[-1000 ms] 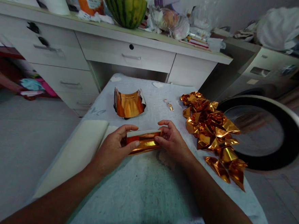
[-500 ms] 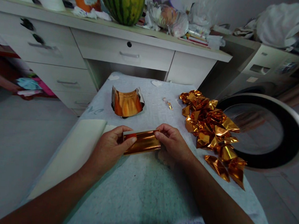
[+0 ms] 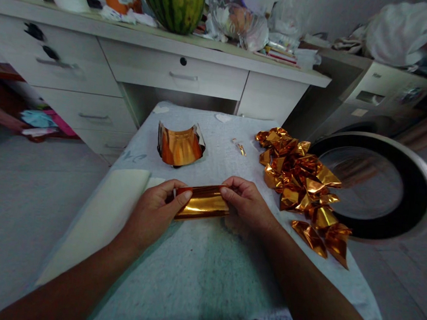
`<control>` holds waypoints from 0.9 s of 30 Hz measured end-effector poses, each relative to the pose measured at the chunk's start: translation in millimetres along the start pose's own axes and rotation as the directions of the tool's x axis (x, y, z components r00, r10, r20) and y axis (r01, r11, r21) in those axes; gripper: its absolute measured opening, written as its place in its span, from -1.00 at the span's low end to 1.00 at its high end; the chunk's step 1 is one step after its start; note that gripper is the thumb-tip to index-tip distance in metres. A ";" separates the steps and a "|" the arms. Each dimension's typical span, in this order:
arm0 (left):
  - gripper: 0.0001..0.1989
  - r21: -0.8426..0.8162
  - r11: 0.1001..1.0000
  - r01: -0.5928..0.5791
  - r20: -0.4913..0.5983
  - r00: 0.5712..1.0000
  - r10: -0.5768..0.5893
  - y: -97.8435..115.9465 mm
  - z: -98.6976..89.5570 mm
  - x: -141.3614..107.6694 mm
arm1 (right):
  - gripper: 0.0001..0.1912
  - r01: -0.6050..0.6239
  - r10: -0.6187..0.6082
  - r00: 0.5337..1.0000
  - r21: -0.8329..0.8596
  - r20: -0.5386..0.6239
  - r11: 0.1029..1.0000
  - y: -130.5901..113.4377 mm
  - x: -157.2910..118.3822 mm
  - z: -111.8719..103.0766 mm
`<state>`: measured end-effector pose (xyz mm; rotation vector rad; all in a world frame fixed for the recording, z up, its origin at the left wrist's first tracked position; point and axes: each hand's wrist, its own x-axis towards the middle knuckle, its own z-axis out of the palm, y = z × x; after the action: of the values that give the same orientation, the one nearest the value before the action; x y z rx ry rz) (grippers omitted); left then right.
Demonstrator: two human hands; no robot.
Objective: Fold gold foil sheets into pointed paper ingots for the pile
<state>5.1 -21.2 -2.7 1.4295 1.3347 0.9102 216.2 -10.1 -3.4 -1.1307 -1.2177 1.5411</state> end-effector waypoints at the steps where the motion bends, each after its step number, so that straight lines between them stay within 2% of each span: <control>1: -0.77 0.009 1.000 0.004 0.002 1.000 -0.004 0.1 -0.2 -0.1 | -0.74 0.000 0.000 1.000 -0.004 0.004 1.000 -0.2 -0.2 -0.2; 5: -0.76 0.014 1.000 0.006 0.006 1.000 -0.007 0.1 -0.2 -0.1 | -0.73 0.030 -0.030 1.000 -0.035 0.006 0.999 0.2 -0.2 -1.9; 21: -0.74 0.044 0.999 0.003 0.001 1.000 -0.003 -1.8 0.0 -0.6 | -0.74 0.013 -0.013 1.000 -0.022 -0.004 1.000 0.4 -0.3 -3.9; 27: -0.74 0.054 0.998 -0.014 0.000 1.000 0.014 -1.9 0.1 -0.2 | -0.75 0.023 -0.026 0.999 -0.086 -0.033 0.996 -0.7 1.1 -4.8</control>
<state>4.6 -21.5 -4.5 1.4815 1.3600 0.8897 220.6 -7.8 -3.4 -1.1881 -1.2802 1.4571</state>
